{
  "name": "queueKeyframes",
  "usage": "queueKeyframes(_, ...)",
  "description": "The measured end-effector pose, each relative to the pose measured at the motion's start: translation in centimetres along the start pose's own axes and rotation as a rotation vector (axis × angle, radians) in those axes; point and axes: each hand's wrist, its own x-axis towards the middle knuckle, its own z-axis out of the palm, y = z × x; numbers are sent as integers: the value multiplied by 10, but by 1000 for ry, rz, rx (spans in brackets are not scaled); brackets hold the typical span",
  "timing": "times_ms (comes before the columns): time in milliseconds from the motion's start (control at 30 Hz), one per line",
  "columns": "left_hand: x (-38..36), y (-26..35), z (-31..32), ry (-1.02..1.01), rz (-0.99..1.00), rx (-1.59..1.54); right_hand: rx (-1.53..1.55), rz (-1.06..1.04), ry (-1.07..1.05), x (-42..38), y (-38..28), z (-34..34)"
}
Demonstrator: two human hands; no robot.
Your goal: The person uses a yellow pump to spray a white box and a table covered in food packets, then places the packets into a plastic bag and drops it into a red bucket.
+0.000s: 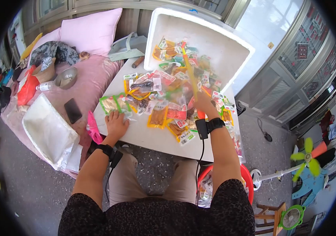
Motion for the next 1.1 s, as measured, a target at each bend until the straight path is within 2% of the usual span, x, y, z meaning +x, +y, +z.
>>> queueKeyframes(67,0,1,-1,5,-3,-3,99,-97,-11,-26,17,-2)
queueKeyframes(133,0,0,1,10,-1,5,105,41,-104,-66,8,-36)
queueKeyframes(233,0,-1,0,18,7,18,332,79,-79,-108,8,-70)
queueKeyframes(267,-1,0,1,20,8,21,300,58,-20,-106,12,-70)
queueKeyframes(333,-1,0,3,4,1,18,246,19,97,-98,19,-63)
queueKeyframes(433,1,0,1,-11,-18,31,297,22,143,-58,5,-58)
queueKeyframes(500,1,0,1,-12,-26,32,171,-110,172,0,22,-31)
queueKeyframes(667,1,-2,2,-2,-19,3,295,-105,47,61,11,5)
queueKeyframes(733,1,-1,2,5,-18,5,232,1,-30,45,-19,-8)
queueKeyframes(833,0,0,0,2,-10,4,28,15,-125,13,-37,-22)
queueKeyframes(967,1,0,0,-31,-17,4,153,-48,-140,-48,1,-32)
queueKeyframes(1100,0,2,-3,-23,-17,12,128,40,-196,-117,4,-61)
